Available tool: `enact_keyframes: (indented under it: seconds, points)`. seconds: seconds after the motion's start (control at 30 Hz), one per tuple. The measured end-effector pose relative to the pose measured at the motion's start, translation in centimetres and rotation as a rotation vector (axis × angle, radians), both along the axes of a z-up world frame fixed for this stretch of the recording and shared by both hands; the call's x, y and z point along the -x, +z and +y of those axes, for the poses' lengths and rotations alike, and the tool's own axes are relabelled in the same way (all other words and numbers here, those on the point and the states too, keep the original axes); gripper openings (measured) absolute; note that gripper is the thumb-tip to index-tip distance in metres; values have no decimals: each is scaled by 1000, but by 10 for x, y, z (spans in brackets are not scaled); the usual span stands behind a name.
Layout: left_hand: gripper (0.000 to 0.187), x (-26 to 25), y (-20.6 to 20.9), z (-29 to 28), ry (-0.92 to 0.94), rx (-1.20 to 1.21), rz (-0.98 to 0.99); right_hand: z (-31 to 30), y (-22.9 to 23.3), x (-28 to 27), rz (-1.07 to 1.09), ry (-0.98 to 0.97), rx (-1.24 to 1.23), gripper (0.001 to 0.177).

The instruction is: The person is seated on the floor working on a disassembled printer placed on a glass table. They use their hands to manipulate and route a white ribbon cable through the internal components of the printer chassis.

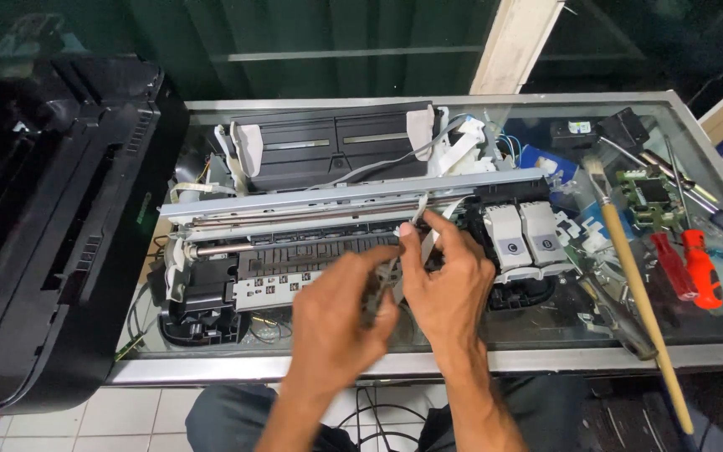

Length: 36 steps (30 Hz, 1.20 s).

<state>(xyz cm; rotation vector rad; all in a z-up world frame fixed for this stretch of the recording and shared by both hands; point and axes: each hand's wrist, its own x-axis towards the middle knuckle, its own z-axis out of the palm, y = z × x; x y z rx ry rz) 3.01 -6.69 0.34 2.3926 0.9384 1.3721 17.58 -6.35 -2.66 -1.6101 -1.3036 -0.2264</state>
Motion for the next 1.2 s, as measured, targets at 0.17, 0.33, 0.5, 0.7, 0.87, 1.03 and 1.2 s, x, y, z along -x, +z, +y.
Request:
enact_keyframes:
  seconds: [0.17,0.33,0.5,0.7,0.87,1.03,1.2]
  points:
    - [38,-26,-16,-31,285,-168,11,-9,17,1,2,13,124,28]
    - [38,-35,-26,-48,335,-227,-58,-20,22,-6,15,101,226,30]
    - [26,-37,-36,-57,329,-315,-71,-26,16,-13,108,130,235,24]
    - [21,-32,-35,-58,226,-319,-153,-32,9,-19,424,221,295,28]
    - [30,-27,-42,-62,31,-25,-424,-35,22,-22,582,218,447,31]
    - [29,-21,-49,-54,8,592,-776,-33,14,-22,717,234,458,33]
    - [30,-15,-30,-38,-171,919,-552,-31,17,-18,629,240,478,37]
